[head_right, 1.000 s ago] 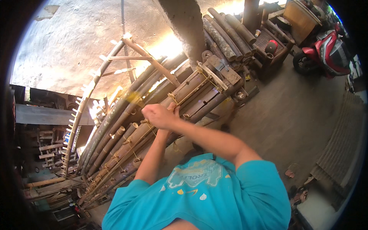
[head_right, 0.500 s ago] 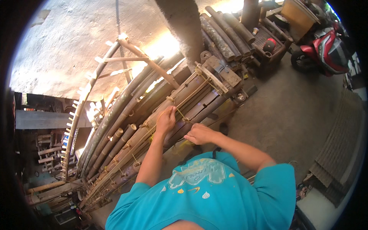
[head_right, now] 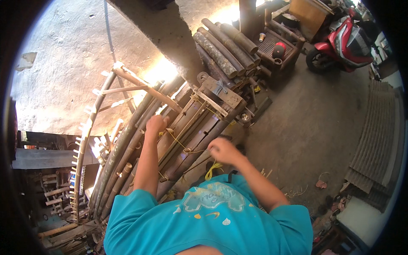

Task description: The person repeatedly picks up thin bamboo sticks and ties them to a horizontal bamboo rack using yellow string. The person also briefly retrieves a knife from a nearby doorway and returns to continue tying.

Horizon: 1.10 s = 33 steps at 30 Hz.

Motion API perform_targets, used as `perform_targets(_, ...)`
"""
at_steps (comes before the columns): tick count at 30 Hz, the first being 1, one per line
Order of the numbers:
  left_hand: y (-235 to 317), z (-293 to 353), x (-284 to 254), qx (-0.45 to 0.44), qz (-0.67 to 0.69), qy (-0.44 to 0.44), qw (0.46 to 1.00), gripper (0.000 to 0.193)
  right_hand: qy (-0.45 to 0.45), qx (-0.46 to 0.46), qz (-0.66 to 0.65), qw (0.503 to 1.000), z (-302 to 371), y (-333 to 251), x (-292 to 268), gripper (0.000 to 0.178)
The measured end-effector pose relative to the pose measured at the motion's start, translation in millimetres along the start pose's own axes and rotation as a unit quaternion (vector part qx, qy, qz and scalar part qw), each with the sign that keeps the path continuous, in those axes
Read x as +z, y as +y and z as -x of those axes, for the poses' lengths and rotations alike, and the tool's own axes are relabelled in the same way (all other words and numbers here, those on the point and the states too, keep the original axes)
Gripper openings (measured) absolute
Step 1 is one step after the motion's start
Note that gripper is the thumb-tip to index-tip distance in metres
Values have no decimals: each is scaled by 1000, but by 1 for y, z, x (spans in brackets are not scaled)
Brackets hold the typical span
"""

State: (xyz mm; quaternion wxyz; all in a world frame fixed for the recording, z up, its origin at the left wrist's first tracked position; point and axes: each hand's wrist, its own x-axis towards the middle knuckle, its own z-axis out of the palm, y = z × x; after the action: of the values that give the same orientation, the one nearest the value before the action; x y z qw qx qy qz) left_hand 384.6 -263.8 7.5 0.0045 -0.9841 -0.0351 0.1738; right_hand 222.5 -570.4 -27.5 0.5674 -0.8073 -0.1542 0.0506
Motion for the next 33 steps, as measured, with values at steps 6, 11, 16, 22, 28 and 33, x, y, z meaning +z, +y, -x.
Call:
perform_targets(6,151,39,2,118,286,82,948,25,195,379,-686,590,-35,65,-33,26)
perform_targets(11,177,59,21,56,281,196,938,17,357,207,-731,544,-42,-30,-55,13)
perform_targets(16,175,44,33,50,240,170,954,18,82,-90,-266,956,-100,-88,-30,31)
perform_targets(22,170,48,16,122,336,213,909,26,-71,-168,562,807,-239,-40,-36,47)
perform_targets(28,172,55,11,54,392,133,909,27,-469,35,313,825,-291,-40,-6,54)
perform_targets(33,161,43,32,95,330,182,921,24,-260,-88,545,792,-274,-53,-6,49)
